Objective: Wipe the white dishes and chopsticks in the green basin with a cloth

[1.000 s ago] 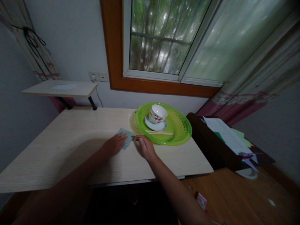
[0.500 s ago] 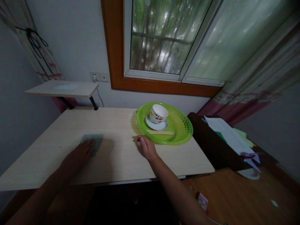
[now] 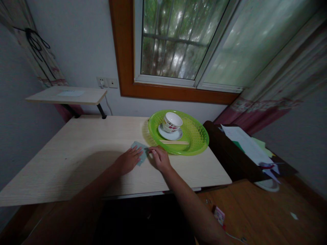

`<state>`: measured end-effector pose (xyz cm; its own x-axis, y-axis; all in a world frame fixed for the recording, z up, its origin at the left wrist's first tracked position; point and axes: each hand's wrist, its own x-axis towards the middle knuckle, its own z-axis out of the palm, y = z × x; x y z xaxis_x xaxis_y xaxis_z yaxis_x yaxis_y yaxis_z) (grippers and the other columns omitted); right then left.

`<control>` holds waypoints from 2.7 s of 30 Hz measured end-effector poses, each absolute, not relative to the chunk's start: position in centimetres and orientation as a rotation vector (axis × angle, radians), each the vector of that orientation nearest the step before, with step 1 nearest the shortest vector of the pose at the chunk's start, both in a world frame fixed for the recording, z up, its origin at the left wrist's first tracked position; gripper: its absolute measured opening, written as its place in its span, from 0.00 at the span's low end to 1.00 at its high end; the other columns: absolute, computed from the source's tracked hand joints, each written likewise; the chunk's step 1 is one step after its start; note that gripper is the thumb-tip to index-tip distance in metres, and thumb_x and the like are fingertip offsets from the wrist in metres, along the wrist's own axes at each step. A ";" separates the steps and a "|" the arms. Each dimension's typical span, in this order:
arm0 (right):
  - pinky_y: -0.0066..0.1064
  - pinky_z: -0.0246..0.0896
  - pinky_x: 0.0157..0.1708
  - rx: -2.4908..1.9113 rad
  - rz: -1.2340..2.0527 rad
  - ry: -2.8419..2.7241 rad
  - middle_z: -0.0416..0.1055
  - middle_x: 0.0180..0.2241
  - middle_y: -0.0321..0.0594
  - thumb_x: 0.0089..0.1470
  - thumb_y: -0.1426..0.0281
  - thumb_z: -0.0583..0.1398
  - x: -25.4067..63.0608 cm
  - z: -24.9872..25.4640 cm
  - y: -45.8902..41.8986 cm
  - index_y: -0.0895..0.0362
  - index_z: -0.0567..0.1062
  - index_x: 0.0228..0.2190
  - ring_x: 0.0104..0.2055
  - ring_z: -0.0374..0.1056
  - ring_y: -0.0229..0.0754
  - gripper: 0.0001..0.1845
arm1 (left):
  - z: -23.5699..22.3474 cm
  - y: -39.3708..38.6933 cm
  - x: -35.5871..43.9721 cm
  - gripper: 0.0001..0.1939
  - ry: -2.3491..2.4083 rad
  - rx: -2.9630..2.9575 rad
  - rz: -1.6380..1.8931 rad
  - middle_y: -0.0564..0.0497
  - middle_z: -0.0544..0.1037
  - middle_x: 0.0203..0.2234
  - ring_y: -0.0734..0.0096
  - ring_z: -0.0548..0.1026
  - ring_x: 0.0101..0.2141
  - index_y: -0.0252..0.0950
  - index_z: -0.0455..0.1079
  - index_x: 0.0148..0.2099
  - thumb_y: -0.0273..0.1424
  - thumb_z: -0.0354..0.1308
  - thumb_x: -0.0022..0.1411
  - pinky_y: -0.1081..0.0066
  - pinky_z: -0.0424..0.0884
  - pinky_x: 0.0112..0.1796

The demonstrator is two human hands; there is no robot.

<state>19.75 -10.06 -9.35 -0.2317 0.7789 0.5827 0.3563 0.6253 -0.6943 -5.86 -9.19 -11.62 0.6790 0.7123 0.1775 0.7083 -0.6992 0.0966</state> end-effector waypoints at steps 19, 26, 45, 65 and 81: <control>0.49 0.60 0.71 -0.827 0.424 -2.320 0.73 0.66 0.47 0.76 0.57 0.52 17.1 -8.0 -9.9 0.53 0.77 0.64 0.71 0.66 0.50 0.26 | -11.7 -6.9 -18.5 0.34 1.383 2.579 0.652 0.41 0.58 0.77 0.51 0.48 0.77 0.34 0.58 0.79 0.43 0.39 0.80 0.47 0.57 0.72; 0.45 0.48 0.77 -0.904 0.404 -2.662 0.59 0.75 0.45 0.77 0.54 0.49 9.1 -8.9 -8.0 0.56 0.67 0.71 0.78 0.52 0.48 0.32 | -12.9 -6.1 -20.5 0.37 1.974 2.401 0.571 0.29 0.63 0.73 0.48 0.59 0.74 0.19 0.56 0.77 0.39 0.38 0.76 0.50 0.59 0.72; 0.53 0.34 0.79 -1.618 0.519 -2.427 0.42 0.78 0.64 0.75 0.46 0.48 14.8 -7.3 -8.1 0.73 0.57 0.74 0.81 0.36 0.62 0.47 | -12.8 -6.7 -19.8 0.31 2.060 2.479 0.630 0.31 0.69 0.70 0.45 0.65 0.72 0.25 0.70 0.69 0.34 0.40 0.74 0.42 0.60 0.70; 0.59 0.42 0.78 -1.499 0.507 -2.431 0.44 0.78 0.59 0.74 0.46 0.50 17.1 -8.9 -11.5 0.66 0.59 0.75 0.81 0.39 0.63 0.44 | -12.8 -6.6 -20.0 0.32 2.078 2.455 0.534 0.33 0.70 0.70 0.45 0.66 0.71 0.24 0.71 0.69 0.35 0.39 0.74 0.45 0.62 0.69; 0.54 0.38 0.79 -1.201 0.677 -2.640 0.44 0.79 0.51 0.74 0.41 0.47 10.1 -7.4 -16.5 0.61 0.57 0.76 0.82 0.37 0.56 0.46 | -12.1 -6.8 -19.7 0.33 2.089 2.393 0.367 0.31 0.64 0.73 0.43 0.60 0.73 0.20 0.66 0.73 0.33 0.41 0.75 0.45 0.57 0.71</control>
<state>10.11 -16.52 -7.39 -0.6638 0.7469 -0.0378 0.6730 0.5746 -0.4658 -19.69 -6.84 -12.08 0.1210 0.9706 0.2082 0.9835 -0.1457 0.1076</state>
